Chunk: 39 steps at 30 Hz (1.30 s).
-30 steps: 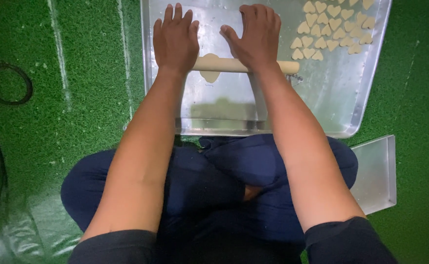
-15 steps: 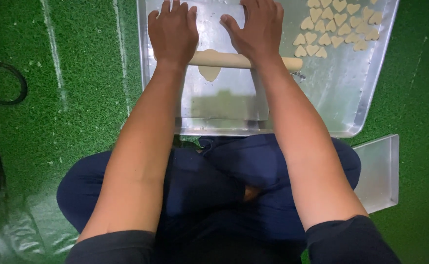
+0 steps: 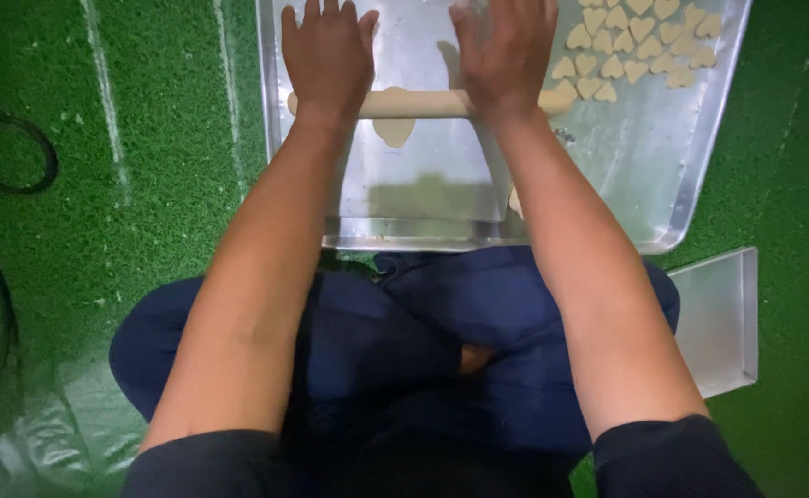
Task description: The person is rolling out small portions of dough using a rolling pin and then cutting them into heart shapes with a cookie cutter on a metal tray.
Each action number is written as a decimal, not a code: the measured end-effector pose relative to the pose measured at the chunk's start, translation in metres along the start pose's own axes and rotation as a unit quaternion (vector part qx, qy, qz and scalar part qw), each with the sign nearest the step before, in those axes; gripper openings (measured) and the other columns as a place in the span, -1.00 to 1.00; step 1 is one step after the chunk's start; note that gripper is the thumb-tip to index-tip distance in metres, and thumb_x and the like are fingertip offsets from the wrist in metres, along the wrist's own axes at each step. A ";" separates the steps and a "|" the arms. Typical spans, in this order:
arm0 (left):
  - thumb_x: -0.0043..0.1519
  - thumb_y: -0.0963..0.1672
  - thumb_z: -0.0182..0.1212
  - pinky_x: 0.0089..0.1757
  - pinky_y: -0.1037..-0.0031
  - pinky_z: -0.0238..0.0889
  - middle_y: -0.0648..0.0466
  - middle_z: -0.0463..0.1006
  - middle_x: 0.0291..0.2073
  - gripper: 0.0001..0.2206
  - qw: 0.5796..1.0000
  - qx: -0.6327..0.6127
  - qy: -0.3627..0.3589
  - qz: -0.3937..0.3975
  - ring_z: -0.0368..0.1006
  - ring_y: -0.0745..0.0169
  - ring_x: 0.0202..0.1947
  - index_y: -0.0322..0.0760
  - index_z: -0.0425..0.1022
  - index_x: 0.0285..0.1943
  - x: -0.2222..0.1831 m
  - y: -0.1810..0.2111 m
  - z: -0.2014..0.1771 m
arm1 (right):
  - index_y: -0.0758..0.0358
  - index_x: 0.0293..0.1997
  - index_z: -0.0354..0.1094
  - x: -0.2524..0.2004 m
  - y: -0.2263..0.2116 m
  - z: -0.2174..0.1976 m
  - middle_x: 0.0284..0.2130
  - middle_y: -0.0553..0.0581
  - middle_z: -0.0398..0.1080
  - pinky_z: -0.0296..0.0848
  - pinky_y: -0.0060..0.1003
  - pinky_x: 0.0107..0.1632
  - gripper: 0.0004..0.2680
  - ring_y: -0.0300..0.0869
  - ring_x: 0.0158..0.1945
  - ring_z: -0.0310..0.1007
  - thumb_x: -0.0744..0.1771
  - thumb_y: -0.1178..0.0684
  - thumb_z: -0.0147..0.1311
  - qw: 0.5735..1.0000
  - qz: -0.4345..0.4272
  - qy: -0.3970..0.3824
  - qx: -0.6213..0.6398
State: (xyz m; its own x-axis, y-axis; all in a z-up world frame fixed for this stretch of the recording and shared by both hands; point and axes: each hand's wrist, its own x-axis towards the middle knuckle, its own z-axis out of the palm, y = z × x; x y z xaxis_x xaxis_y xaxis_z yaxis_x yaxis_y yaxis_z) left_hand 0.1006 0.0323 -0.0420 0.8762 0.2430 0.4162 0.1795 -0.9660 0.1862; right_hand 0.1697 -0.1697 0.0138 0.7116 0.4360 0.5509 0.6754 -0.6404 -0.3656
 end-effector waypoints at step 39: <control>0.43 -0.10 0.09 0.22 -0.15 -0.07 -0.12 0.42 0.27 -0.65 0.982 -0.086 -0.151 -0.071 0.26 -0.20 0.25 -0.31 0.33 0.37 0.009 -0.001 -0.022 | 0.36 0.42 0.10 0.002 0.007 0.020 0.33 0.35 0.24 -0.30 0.29 0.34 -0.52 0.21 0.34 0.11 0.48 -0.28 -0.22 0.944 0.121 -0.281 -0.125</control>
State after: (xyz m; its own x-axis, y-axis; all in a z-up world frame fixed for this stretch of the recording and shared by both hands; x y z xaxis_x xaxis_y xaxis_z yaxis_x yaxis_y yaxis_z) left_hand 0.0990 0.0377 -0.0189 0.9451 0.3123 0.0959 0.2548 -0.8882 0.3823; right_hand 0.1797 -0.1606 -0.0022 0.8767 0.4798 -0.0355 0.4638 -0.8625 -0.2025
